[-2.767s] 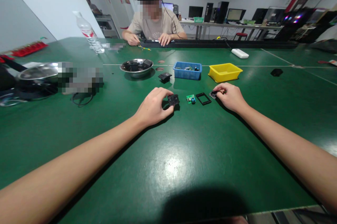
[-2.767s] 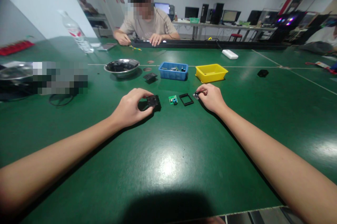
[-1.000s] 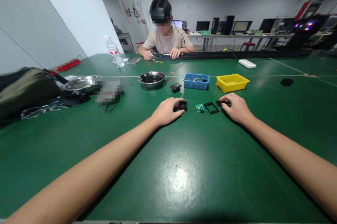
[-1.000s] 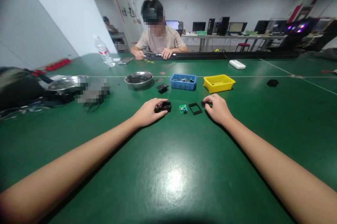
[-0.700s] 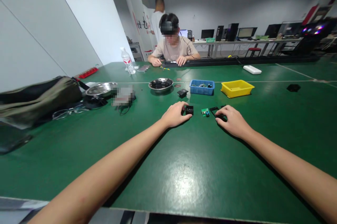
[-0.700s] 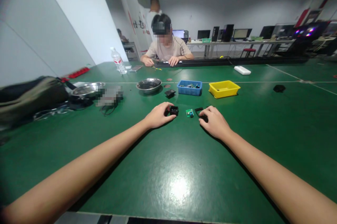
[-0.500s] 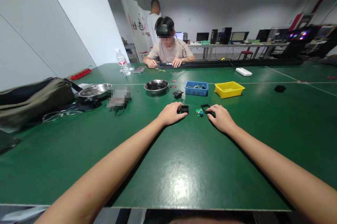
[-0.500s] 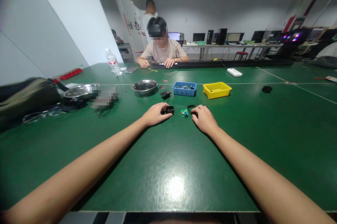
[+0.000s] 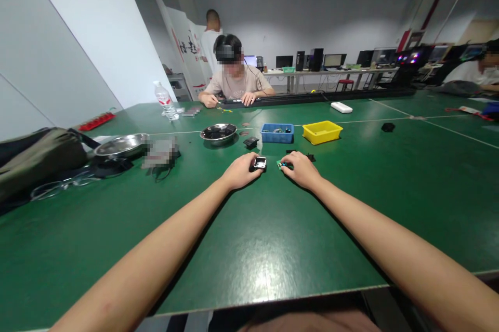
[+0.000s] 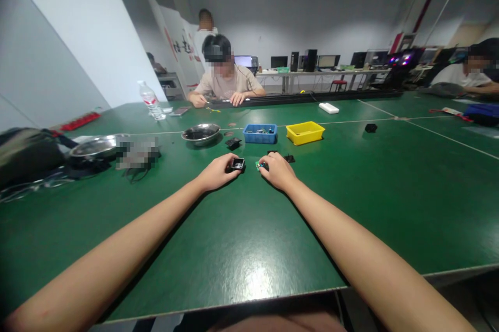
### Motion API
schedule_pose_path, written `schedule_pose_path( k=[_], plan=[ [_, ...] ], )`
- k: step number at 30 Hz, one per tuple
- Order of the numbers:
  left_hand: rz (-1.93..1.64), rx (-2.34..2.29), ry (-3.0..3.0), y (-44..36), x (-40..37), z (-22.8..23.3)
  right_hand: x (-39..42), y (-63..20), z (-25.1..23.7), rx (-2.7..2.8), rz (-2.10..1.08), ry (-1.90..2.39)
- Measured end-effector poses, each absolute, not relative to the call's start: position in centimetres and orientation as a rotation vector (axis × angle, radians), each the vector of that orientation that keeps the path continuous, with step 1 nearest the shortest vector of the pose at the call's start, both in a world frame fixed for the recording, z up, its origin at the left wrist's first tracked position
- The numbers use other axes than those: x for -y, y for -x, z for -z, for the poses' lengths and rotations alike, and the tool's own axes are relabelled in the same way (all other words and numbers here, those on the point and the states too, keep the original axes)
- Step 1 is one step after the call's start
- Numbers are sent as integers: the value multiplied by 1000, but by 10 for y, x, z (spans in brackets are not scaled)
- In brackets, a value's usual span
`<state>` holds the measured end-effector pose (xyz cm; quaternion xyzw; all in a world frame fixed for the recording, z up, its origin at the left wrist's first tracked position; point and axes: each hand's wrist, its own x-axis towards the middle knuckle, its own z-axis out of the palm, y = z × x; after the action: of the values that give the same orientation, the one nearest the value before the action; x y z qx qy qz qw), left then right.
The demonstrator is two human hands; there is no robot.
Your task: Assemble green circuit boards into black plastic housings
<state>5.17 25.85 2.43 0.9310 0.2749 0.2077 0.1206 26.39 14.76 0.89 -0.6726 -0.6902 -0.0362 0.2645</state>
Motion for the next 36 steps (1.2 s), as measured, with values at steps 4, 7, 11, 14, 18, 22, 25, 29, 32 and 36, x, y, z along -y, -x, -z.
schedule_pose_path(
  k=[4,7,11,14,18,22,25,29,32,36],
  plan=[
    [-610,-807,-2731,-52,-259,-25,-169,-257,-12,1830,118,1868],
    [-599,-816,-2748,-52,-259,-25,-177,-253,-14,1816,131,1881],
    [-578,-832,-2777,-53,-260,-25,-168,-263,-14,1811,140,1873],
    [-556,-850,-2800,-54,-260,-25,-149,-281,-13,1862,118,1855],
    [-512,-904,-2830,-55,-260,-26,-126,-304,-9,2019,34,1731],
    [-491,-1019,-2835,-55,-261,-25,-122,-312,-9,2063,-44,1621],
    [-489,-1094,-2823,-54,-264,-24,-127,-311,-12,2032,-38,1578],
    [-486,-1104,-2822,-52,-267,-23,-130,-325,-18,1871,100,1675],
    [-484,-1087,-2824,-52,-268,-22,-129,-346,-18,1793,123,1849],
    [-477,-1047,-2819,-52,-269,-22,-131,-364,-14,1758,35,1946]
  ],
)
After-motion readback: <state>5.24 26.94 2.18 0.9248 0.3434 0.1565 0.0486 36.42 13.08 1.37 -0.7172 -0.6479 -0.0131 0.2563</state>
